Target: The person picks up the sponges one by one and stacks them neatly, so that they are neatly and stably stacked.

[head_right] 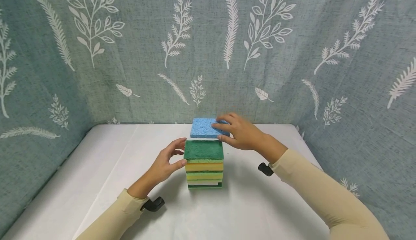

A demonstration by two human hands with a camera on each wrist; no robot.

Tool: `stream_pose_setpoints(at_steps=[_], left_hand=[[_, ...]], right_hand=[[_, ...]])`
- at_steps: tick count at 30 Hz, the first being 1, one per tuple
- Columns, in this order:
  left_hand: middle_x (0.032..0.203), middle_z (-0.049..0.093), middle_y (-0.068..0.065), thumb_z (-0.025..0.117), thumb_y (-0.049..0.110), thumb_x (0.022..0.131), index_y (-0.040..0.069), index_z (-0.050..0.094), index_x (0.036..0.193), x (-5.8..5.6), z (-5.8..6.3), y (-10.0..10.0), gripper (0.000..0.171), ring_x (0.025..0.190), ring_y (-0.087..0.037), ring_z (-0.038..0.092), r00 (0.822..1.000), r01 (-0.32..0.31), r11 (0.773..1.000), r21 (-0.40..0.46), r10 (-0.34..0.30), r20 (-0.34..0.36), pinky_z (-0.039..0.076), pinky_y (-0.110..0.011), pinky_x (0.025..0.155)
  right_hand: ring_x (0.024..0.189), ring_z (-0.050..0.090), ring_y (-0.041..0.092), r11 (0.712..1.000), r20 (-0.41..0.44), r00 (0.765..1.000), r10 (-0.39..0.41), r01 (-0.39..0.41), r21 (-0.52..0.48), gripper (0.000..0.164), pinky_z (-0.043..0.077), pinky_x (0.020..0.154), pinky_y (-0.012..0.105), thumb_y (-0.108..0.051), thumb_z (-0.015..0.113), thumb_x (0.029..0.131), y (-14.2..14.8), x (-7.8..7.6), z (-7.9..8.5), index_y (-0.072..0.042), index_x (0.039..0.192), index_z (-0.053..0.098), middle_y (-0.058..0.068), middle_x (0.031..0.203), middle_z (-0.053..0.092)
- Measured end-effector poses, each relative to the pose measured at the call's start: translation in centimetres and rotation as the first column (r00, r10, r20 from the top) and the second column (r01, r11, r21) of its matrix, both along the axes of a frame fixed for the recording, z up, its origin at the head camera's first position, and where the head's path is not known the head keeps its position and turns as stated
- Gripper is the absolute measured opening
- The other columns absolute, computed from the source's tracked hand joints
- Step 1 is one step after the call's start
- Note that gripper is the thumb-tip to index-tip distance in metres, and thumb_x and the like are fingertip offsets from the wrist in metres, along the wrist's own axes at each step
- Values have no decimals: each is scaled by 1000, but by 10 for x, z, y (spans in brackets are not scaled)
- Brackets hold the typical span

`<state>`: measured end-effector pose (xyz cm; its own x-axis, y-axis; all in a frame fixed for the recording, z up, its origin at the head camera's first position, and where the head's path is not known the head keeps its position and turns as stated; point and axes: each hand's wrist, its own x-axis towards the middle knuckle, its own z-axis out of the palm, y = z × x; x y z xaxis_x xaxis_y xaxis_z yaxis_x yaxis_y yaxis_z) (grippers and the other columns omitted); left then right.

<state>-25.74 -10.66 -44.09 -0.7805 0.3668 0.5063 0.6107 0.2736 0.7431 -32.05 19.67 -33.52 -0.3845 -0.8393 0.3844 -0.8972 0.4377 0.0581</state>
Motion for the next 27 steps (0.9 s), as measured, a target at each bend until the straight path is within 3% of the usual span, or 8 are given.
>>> stream_pose_setpoints(at_steps=[5, 10, 18, 23, 25, 27], left_hand=[[122, 57, -3, 70, 37, 89, 17, 42, 146, -2, 0, 0, 66, 114, -33, 53, 999, -2, 1000, 4, 2, -34, 47, -48, 95], [123, 57, -6, 70, 34, 90, 12, 43, 145, -3, 0, 0, 65, 113, -39, 52, 999, 10, 1000, 13, -9, -47, 47, -50, 94], [124, 57, -10, 70, 25, 90, 11, 43, 145, -2, 1, 2, 63, 114, -30, 53, 999, 7, 1000, 12, -7, -37, 47, -48, 96], [126, 55, -21, 67, 7, 89, -4, 43, 141, 15, 24, 7, 58, 113, -40, 52, 999, 29, 999, 31, -28, -24, 44, -57, 95], [127, 53, -25, 65, 1, 88, -9, 42, 139, 17, 26, 7, 57, 112, -46, 51, 999, 32, 999, 30, -32, -9, 43, -60, 95], [128, 52, -25, 64, 1, 89, -8, 41, 140, 10, 17, 7, 57, 112, -47, 51, 1000, 30, 999, 32, -30, -9, 42, -60, 95]], right_hand=[[123, 45, 30, 999, -4, 999, 35, -35, -25, 45, 43, 99, 50, -35, 59, 97, -1, 10, -3, -12, 136, 58, 12, 135, 51], [123, 45, 30, 997, -3, 998, 65, -65, -42, 46, 45, 96, 50, -40, 53, 100, -1, 19, -5, -13, 136, 58, 13, 135, 51], [123, 46, 29, 994, 15, 996, 85, -84, -73, 44, 42, 99, 53, -40, 53, 100, -3, 30, -10, -13, 134, 60, 10, 134, 53], [127, 45, 29, 993, 20, 996, 85, -83, -85, 45, 32, 105, 62, -42, 51, 100, -5, 35, -13, -13, 133, 60, 10, 135, 52], [127, 44, 29, 992, 21, 996, 89, -87, -88, 45, 34, 105, 60, -43, 50, 100, -6, 36, -15, -13, 133, 61, 10, 135, 52], [127, 44, 28, 992, 24, 996, 89, -87, -90, 46, 37, 104, 56, -44, 49, 100, -6, 38, -16, -14, 132, 61, 10, 134, 53]])
